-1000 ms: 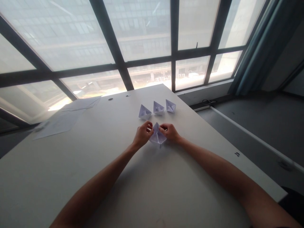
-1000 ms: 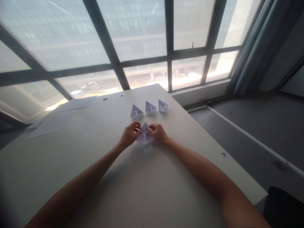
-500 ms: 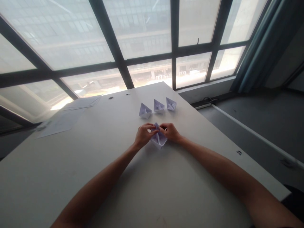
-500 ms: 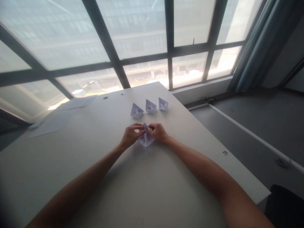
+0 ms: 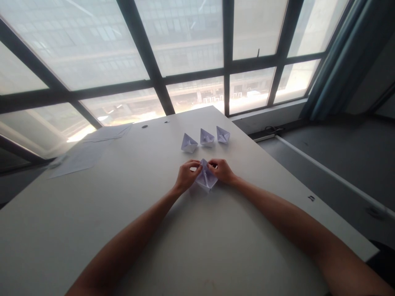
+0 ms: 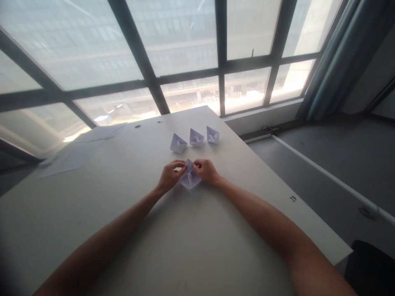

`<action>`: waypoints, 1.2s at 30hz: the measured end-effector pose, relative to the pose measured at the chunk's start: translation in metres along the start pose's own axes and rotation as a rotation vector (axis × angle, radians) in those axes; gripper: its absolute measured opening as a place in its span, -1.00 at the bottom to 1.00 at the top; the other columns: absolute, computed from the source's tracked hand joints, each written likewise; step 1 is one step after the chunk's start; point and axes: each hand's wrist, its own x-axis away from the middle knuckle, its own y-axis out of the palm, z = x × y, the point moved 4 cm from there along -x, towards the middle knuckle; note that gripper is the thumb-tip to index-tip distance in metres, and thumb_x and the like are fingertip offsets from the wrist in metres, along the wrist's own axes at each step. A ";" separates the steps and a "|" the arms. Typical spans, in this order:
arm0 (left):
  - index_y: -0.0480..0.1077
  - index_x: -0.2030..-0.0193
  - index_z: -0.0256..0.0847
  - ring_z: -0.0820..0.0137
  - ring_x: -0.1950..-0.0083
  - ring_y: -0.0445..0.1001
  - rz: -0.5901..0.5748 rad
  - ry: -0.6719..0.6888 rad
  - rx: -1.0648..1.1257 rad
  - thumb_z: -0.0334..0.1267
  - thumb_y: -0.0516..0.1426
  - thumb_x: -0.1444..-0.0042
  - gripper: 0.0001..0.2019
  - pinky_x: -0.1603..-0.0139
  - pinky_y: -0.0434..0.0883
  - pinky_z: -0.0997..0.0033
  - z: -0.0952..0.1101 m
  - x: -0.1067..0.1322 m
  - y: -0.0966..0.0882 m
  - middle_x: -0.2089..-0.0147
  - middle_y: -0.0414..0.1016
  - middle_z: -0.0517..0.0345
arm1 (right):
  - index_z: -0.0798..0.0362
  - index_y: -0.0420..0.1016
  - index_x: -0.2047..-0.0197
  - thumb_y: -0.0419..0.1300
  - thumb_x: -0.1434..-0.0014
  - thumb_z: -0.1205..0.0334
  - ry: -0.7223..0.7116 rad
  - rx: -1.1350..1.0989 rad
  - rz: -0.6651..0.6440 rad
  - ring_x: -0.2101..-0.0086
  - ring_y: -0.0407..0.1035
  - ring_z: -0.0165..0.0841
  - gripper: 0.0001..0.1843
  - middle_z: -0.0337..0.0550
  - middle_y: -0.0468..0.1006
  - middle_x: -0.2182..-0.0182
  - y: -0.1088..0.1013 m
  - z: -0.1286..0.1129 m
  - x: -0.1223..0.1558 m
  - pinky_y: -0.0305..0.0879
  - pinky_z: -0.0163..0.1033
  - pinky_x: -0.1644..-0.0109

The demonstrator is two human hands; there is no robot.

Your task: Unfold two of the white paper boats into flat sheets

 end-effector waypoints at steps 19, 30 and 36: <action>0.49 0.26 -0.28 0.29 0.23 0.56 0.080 -0.089 0.199 0.08 0.24 -0.12 -0.61 0.20 0.49 0.36 -0.007 0.000 0.011 0.25 0.57 0.03 | 0.07 0.62 0.30 0.17 -0.23 0.21 0.028 0.111 0.016 0.43 0.41 -0.38 -0.80 -0.18 0.63 0.41 -0.003 0.000 -0.001 0.20 -0.33 0.32; 0.58 0.09 -0.32 0.17 0.17 0.59 0.001 -0.153 0.157 0.11 0.28 -0.02 -0.49 0.15 0.49 0.26 -0.008 -0.004 0.021 0.15 0.65 -0.06 | 0.03 0.60 0.35 0.16 -0.23 0.13 0.123 0.342 0.005 0.41 0.39 -0.37 -0.76 -0.16 0.63 0.40 -0.008 -0.003 0.004 0.07 -0.30 0.36; 0.61 0.12 -0.32 0.21 0.21 0.57 -0.013 -0.193 0.235 0.13 0.32 0.03 -0.47 0.25 0.46 0.36 -0.008 -0.001 0.019 0.15 0.65 -0.05 | 0.04 0.57 0.41 0.17 -0.20 0.13 0.134 0.324 -0.009 0.44 0.33 -0.40 -0.76 -0.22 0.58 0.46 -0.008 -0.006 0.009 0.01 -0.31 0.40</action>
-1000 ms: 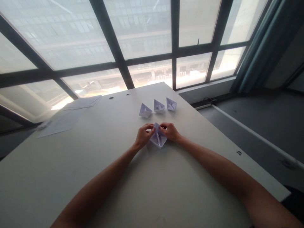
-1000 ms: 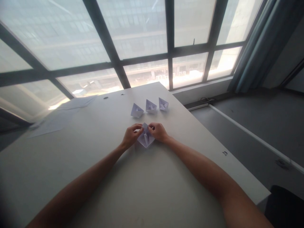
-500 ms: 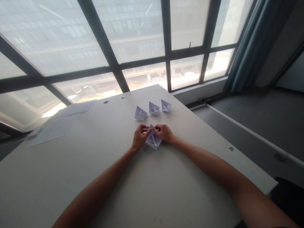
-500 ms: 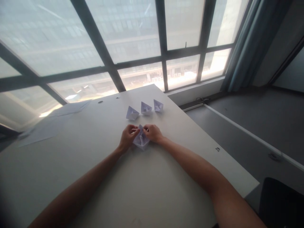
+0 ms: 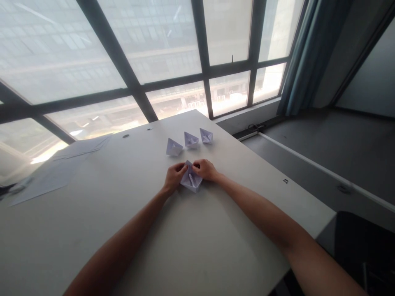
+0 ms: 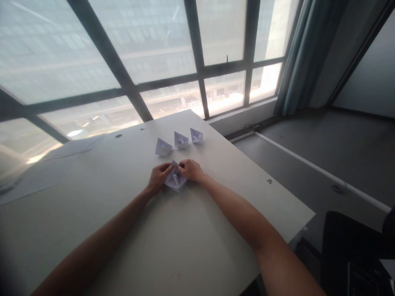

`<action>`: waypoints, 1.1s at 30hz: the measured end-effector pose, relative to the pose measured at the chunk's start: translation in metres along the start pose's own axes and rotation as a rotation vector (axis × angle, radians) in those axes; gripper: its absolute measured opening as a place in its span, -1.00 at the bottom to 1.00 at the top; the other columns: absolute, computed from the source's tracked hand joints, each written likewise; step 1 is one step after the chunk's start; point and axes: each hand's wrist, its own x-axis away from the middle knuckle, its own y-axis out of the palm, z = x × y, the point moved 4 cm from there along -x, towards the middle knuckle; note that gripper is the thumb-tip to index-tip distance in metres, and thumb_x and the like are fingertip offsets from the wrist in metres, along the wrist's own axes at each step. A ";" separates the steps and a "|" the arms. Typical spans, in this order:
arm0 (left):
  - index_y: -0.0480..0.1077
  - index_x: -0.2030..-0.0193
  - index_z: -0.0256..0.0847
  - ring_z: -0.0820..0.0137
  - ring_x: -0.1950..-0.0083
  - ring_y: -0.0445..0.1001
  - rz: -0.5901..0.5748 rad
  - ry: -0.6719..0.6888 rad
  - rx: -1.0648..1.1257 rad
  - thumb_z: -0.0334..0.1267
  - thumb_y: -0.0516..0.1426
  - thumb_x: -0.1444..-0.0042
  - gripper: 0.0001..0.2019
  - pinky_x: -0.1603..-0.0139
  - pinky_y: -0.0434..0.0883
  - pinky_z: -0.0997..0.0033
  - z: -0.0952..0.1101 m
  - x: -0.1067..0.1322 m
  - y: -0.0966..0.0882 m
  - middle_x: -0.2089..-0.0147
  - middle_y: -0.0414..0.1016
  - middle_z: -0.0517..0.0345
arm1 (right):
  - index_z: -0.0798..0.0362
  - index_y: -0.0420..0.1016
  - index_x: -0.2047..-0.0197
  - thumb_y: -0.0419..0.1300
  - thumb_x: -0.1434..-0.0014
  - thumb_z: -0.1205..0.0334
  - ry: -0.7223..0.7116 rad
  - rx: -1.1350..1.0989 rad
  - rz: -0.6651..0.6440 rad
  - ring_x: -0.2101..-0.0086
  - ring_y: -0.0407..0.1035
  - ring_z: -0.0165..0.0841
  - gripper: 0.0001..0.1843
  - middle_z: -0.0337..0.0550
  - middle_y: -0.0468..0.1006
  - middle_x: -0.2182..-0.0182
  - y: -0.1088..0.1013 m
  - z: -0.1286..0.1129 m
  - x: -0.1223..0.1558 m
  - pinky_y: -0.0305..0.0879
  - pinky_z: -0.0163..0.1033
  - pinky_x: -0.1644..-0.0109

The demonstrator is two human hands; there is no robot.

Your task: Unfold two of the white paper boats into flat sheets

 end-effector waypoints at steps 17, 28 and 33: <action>0.60 0.21 -0.31 0.28 0.30 0.55 -0.112 -0.047 0.114 0.10 0.34 0.05 -0.53 0.35 0.42 0.43 -0.008 0.002 -0.017 0.25 0.64 -0.01 | 0.08 0.58 0.33 0.24 -0.14 0.17 -0.068 -0.159 -0.093 0.42 0.38 -0.41 -0.84 -0.23 0.58 0.43 0.018 -0.004 -0.011 0.17 -0.36 0.35; 0.59 0.23 -0.31 0.31 0.31 0.53 -0.080 -0.035 0.103 0.13 0.29 -0.02 -0.53 0.36 0.40 0.44 -0.010 0.000 -0.019 0.26 0.63 0.01 | 0.11 0.52 0.45 0.22 -0.13 0.14 -0.085 -0.204 -0.076 0.47 0.31 -0.43 -0.78 -0.26 0.51 0.52 0.027 0.003 -0.011 0.13 -0.35 0.39; 0.58 0.23 -0.31 0.33 0.34 0.52 -0.129 -0.040 0.111 0.12 0.29 -0.02 -0.54 0.39 0.39 0.46 -0.003 0.004 -0.018 0.30 0.61 0.03 | 0.12 0.53 0.43 0.21 -0.15 0.08 -0.092 -0.262 -0.057 0.48 0.31 -0.44 -0.72 -0.25 0.52 0.51 0.028 0.004 -0.011 0.14 -0.35 0.39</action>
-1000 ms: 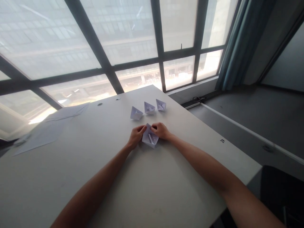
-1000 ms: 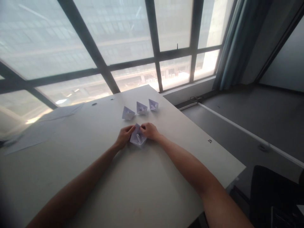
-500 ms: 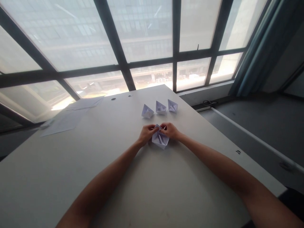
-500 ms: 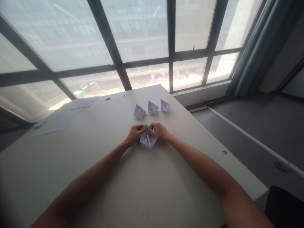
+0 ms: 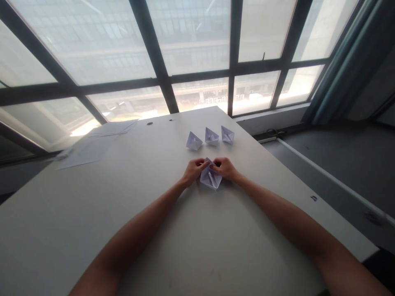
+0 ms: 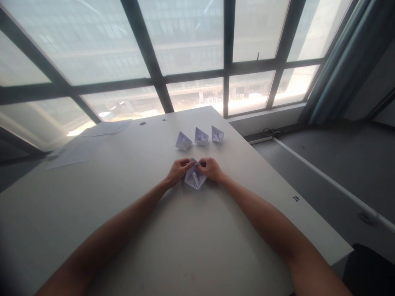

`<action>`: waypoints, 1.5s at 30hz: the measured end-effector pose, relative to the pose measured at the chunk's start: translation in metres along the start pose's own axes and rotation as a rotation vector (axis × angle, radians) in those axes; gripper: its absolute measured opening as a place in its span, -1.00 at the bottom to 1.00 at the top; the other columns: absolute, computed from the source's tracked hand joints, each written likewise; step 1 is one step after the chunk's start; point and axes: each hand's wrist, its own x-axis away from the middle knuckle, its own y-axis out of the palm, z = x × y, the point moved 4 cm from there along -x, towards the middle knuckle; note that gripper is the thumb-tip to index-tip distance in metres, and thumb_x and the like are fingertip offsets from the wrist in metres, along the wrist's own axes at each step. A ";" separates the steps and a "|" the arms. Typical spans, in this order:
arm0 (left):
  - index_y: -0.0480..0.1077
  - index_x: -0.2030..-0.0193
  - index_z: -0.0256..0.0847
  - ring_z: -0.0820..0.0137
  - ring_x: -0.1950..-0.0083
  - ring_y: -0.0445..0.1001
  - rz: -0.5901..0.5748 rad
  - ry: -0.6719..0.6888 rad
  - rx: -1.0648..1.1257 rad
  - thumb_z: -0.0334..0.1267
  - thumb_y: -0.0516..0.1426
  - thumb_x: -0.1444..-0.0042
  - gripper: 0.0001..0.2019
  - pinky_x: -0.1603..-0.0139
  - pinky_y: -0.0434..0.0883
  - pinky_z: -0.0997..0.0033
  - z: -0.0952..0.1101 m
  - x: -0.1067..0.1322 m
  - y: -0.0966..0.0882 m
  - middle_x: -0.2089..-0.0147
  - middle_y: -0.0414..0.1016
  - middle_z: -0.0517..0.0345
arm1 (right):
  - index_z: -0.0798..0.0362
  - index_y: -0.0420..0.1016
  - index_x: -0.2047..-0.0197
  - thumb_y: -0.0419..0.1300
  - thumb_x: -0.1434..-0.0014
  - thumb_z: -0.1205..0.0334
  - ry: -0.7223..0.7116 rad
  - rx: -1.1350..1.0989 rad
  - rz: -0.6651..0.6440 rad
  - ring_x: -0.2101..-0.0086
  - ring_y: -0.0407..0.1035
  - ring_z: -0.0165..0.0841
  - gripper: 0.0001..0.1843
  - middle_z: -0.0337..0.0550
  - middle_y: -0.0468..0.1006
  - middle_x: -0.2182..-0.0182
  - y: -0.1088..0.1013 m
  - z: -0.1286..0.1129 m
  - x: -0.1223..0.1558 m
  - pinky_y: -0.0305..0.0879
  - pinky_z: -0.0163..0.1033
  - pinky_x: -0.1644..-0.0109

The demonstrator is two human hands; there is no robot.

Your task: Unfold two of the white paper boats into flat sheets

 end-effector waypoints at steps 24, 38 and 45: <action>0.57 0.04 -0.31 0.18 0.18 0.60 -0.075 -0.005 0.060 0.07 0.33 0.00 -0.49 0.23 0.50 0.33 -0.005 0.003 -0.005 0.14 0.65 -0.03 | 0.15 0.54 0.48 0.22 -0.11 -0.13 0.043 -0.173 0.034 0.51 0.23 -0.43 -0.54 -0.25 0.42 0.57 -0.003 0.001 0.002 0.10 -0.34 0.47; 0.58 0.07 -0.29 0.21 0.21 0.59 0.022 0.109 -0.016 0.02 0.33 -0.02 -0.56 0.23 0.52 0.30 -0.004 0.001 -0.011 0.18 0.64 -0.04 | 0.14 0.51 0.49 0.24 -0.08 -0.09 0.082 -0.198 0.068 0.53 0.21 -0.44 -0.58 -0.24 0.41 0.58 -0.005 0.001 0.001 0.08 -0.34 0.49; 0.43 0.03 -0.22 0.33 0.19 0.57 0.084 0.232 -0.092 -0.07 0.29 -0.09 -0.63 0.28 0.53 0.40 -0.001 0.001 -0.007 0.08 0.55 0.00 | 0.12 0.46 0.52 0.23 -0.09 -0.10 0.068 -0.166 0.087 0.53 0.19 -0.44 -0.58 -0.26 0.37 0.59 -0.006 0.000 0.000 0.07 -0.33 0.47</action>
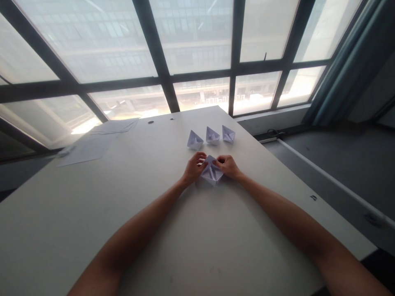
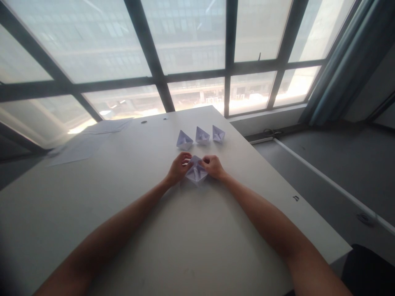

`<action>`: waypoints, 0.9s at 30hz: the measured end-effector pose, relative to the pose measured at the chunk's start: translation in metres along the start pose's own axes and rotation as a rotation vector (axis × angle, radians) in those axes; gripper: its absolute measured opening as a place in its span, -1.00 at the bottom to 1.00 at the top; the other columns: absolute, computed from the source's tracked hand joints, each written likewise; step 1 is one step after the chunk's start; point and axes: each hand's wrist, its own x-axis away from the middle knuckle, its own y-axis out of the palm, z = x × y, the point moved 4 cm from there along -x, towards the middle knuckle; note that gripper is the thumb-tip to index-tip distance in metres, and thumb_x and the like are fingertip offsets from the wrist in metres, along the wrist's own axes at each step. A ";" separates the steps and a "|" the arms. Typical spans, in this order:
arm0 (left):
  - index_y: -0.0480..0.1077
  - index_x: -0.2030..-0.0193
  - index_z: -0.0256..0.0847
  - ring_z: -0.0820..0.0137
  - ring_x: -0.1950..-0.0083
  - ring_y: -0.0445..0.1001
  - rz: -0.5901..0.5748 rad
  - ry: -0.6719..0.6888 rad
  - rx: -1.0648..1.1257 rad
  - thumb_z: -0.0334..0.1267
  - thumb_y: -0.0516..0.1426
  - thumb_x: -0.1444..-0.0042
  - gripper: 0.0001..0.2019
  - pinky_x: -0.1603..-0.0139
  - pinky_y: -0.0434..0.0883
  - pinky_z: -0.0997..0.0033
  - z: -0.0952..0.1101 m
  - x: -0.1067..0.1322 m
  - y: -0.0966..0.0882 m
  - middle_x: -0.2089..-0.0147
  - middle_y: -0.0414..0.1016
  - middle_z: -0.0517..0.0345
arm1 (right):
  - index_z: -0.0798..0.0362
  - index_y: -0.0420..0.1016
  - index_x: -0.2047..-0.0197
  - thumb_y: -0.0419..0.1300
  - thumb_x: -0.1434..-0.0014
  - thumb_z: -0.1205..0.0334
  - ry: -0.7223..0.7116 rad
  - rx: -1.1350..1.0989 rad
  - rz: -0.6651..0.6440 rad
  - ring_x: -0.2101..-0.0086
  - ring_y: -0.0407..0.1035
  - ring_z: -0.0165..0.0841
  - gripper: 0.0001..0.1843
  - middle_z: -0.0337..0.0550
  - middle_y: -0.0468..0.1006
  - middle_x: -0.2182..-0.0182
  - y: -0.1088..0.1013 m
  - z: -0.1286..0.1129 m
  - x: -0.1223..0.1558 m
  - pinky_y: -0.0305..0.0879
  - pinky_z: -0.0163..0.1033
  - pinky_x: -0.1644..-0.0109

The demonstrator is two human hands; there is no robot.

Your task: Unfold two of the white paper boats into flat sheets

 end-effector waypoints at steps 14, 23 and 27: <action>0.61 0.17 -0.15 0.32 0.18 0.56 0.159 0.211 -0.363 -0.14 0.31 -0.10 -0.80 0.28 0.61 0.32 0.011 0.002 -0.005 0.07 0.56 0.04 | 0.08 0.47 0.51 0.23 -0.13 0.10 -0.081 0.204 0.070 0.51 0.28 -0.43 -0.73 -0.27 0.47 0.57 0.001 -0.012 0.008 0.16 -0.31 0.38; 0.58 0.30 -0.26 0.28 0.18 0.55 0.208 0.015 -0.137 -0.14 0.27 -0.10 -0.80 0.25 0.52 0.36 0.010 -0.004 -0.008 0.19 0.58 -0.02 | 0.08 0.57 0.14 0.26 -0.15 0.00 -0.055 -0.120 0.044 0.31 0.47 -0.29 -0.66 -0.07 0.61 0.29 0.004 -0.020 0.008 0.38 -0.22 0.25; 0.56 0.28 -0.26 0.24 0.12 0.53 0.253 -0.041 -0.013 -0.13 0.24 -0.10 -0.79 0.11 0.46 0.30 0.012 -0.005 -0.010 0.15 0.59 -0.03 | 0.06 0.46 -0.15 0.29 -0.13 -0.05 -0.011 -0.313 -0.060 0.12 0.49 -0.20 -0.42 0.07 0.55 -0.01 0.003 -0.018 0.006 0.43 -0.15 0.13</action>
